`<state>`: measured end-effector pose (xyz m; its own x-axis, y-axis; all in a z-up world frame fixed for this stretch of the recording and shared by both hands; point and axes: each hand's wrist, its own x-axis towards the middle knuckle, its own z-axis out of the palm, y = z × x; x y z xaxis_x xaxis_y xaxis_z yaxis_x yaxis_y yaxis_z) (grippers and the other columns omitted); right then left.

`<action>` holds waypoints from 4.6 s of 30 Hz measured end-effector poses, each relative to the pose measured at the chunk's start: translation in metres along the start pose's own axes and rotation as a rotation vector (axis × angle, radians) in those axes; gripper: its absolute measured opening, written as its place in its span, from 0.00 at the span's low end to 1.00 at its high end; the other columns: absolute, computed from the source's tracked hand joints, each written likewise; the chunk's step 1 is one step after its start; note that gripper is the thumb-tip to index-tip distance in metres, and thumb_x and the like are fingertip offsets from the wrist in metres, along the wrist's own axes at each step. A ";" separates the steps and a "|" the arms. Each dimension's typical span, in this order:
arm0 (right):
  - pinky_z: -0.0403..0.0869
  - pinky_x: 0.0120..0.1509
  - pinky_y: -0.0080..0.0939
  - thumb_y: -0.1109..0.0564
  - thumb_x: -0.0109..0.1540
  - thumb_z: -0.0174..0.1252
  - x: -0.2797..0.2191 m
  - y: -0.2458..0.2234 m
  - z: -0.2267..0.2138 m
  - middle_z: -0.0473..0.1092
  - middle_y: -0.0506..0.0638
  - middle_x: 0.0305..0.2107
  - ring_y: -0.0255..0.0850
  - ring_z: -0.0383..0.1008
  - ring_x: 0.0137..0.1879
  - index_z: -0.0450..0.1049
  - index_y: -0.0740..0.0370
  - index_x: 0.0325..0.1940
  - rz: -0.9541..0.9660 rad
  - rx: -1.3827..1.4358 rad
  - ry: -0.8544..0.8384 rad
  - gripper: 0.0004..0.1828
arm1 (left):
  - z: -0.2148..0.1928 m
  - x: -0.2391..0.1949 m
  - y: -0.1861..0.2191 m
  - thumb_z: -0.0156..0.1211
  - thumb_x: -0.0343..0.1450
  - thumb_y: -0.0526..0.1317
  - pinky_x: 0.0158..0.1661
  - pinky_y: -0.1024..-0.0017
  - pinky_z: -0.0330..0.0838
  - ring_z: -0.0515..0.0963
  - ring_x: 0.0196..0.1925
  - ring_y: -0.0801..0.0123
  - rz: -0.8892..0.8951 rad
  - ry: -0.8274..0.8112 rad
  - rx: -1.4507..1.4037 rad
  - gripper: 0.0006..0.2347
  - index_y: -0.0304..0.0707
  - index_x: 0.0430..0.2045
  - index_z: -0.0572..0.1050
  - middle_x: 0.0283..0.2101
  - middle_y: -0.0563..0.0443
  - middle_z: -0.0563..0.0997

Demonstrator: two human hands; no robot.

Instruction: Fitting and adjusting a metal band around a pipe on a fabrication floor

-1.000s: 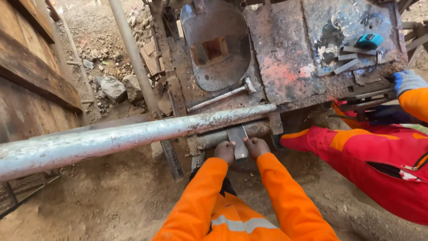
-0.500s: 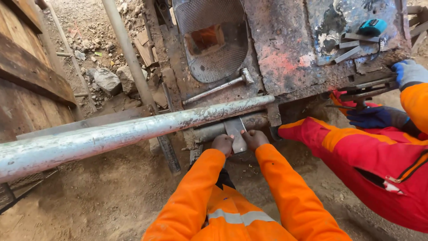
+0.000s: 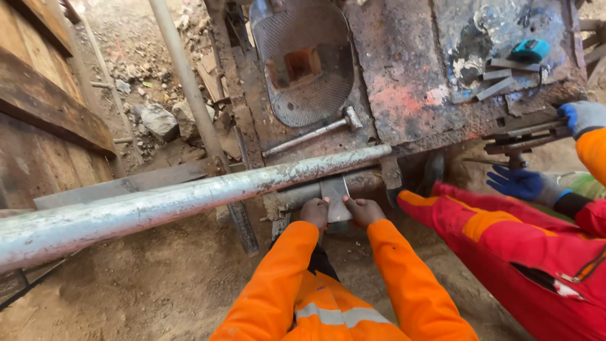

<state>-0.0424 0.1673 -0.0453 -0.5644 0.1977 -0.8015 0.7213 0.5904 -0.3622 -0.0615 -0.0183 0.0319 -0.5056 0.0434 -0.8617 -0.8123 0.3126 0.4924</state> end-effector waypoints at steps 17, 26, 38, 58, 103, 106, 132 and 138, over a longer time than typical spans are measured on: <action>0.74 0.55 0.52 0.27 0.59 0.59 0.024 -0.006 -0.012 0.77 0.57 0.24 0.56 0.80 0.47 0.78 0.59 0.24 -0.094 -0.060 0.068 0.32 | 0.013 0.054 -0.015 0.42 0.80 0.51 0.28 0.62 0.75 0.74 0.18 0.60 -0.057 -0.054 0.041 0.22 0.33 0.38 0.82 0.26 0.42 0.80; 0.75 0.56 0.47 0.23 0.61 0.54 0.031 0.003 -0.001 0.79 0.52 0.29 0.53 0.81 0.49 0.81 0.52 0.31 0.036 -0.093 0.003 0.32 | 0.012 0.026 0.001 0.43 0.81 0.50 0.41 0.62 0.77 0.82 0.39 0.59 -0.112 -0.007 0.065 0.21 0.31 0.53 0.78 0.49 0.43 0.84; 0.76 0.57 0.46 0.23 0.60 0.55 0.022 0.009 0.001 0.79 0.51 0.25 0.51 0.81 0.46 0.79 0.48 0.29 0.105 -0.059 0.018 0.29 | 0.026 0.026 -0.014 0.39 0.81 0.55 0.51 0.56 0.80 0.84 0.48 0.54 -0.114 0.016 0.095 0.23 0.38 0.53 0.77 0.52 0.40 0.82; 0.73 0.69 0.49 0.20 0.62 0.50 0.011 -0.056 -0.024 0.79 0.60 0.43 0.51 0.76 0.62 0.82 0.61 0.48 0.077 -0.179 -0.035 0.41 | 0.016 0.041 0.016 0.45 0.78 0.59 0.52 0.57 0.77 0.85 0.48 0.57 -0.178 0.046 0.124 0.25 0.40 0.51 0.81 0.45 0.47 0.84; 0.78 0.56 0.56 0.21 0.47 0.70 0.010 -0.066 -0.028 0.80 0.65 0.42 0.54 0.84 0.44 0.81 0.67 0.45 0.299 0.238 -0.152 0.46 | 0.010 0.048 0.009 0.74 0.64 0.62 0.38 0.45 0.84 0.84 0.49 0.45 -0.440 0.048 -0.411 0.37 0.29 0.58 0.75 0.54 0.31 0.80; 0.73 0.64 0.53 0.18 0.43 0.72 0.000 -0.072 -0.029 0.79 0.69 0.39 0.59 0.81 0.51 0.82 0.71 0.45 0.320 0.271 -0.088 0.53 | 0.013 0.057 0.001 0.80 0.61 0.58 0.36 0.43 0.84 0.85 0.46 0.44 -0.396 0.104 -0.469 0.38 0.24 0.55 0.75 0.50 0.28 0.81; 0.72 0.49 0.41 0.26 0.56 0.63 0.044 0.006 0.021 0.79 0.48 0.26 0.42 0.78 0.40 0.80 0.51 0.27 0.135 0.239 0.093 0.27 | 0.032 0.045 0.004 0.60 0.73 0.55 0.45 0.61 0.77 0.84 0.38 0.60 -0.212 0.170 -0.310 0.17 0.43 0.29 0.87 0.33 0.46 0.84; 0.74 0.51 0.42 0.32 0.53 0.65 0.041 -0.040 0.017 0.78 0.48 0.25 0.47 0.79 0.42 0.78 0.51 0.23 0.197 0.269 0.105 0.23 | 0.008 0.002 0.062 0.54 0.74 0.52 0.77 0.56 0.30 0.46 0.79 0.44 -0.189 0.078 -0.503 0.30 0.27 0.68 0.65 0.74 0.29 0.58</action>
<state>-0.0876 0.1386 -0.0716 -0.4321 0.3745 -0.8204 0.8924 0.3085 -0.3292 -0.1101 0.0089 0.0600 -0.3422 -0.0463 -0.9385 -0.9202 -0.1855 0.3447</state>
